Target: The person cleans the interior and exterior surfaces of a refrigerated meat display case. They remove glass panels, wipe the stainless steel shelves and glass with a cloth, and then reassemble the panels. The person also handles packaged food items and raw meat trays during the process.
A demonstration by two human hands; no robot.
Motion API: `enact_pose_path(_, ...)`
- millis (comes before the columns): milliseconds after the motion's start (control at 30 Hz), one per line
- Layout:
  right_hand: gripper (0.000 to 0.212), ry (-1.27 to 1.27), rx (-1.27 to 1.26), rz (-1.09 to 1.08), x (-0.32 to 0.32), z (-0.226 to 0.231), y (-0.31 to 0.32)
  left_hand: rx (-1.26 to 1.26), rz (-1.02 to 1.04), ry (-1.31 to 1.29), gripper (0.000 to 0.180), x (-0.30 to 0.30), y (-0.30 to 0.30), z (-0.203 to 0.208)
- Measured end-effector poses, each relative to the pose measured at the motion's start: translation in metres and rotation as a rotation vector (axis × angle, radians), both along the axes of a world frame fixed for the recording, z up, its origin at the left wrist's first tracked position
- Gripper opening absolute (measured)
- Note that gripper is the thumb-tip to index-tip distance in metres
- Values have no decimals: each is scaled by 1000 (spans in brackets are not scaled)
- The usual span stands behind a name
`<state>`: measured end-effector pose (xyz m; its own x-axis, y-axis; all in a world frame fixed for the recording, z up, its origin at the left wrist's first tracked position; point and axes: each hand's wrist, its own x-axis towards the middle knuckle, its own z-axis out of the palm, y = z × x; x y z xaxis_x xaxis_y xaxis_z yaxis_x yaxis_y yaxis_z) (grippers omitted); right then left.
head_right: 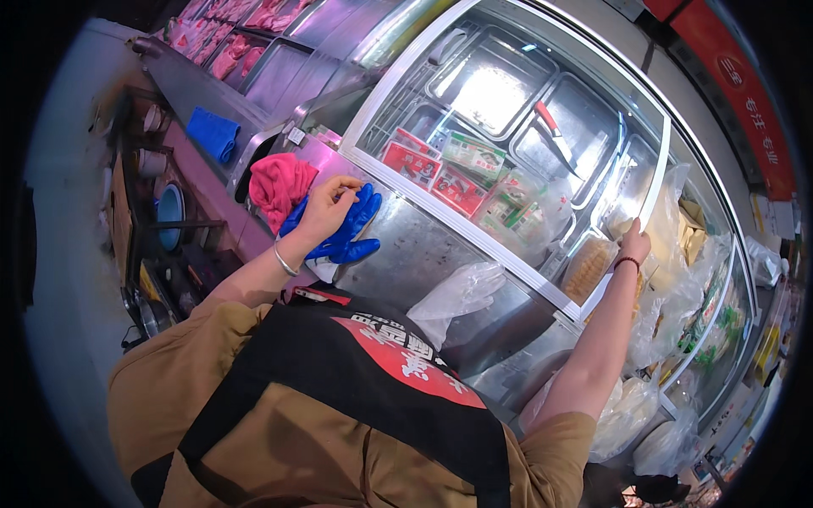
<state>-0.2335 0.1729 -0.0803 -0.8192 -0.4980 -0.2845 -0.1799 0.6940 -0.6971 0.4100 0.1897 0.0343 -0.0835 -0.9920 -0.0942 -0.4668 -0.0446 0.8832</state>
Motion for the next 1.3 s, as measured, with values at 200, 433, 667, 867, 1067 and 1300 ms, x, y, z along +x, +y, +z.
enact_pose_path(200,65,235,34,23,39,12,35,-106,150,-34,18,60,-42,-10)
enact_pose_path(433,69,200,-25,-78,36,12,40,-147,-188,-489,24,98,-102,10)
enact_pose_path(667,72,195,10,-90,32,19,45,-112,-602,-800,29,93,-135,-17)
enact_pose_path(867,66,204,-19,-136,28,16,52,-120,-581,-744,28,92,-132,-4)
enact_pose_path(1067,65,192,-18,-157,19,11,52,-209,-581,-716,27,93,-125,2)
enact_pose_path(1300,65,172,-39,-169,14,14,59,-156,-478,-599,25,98,-122,-8)
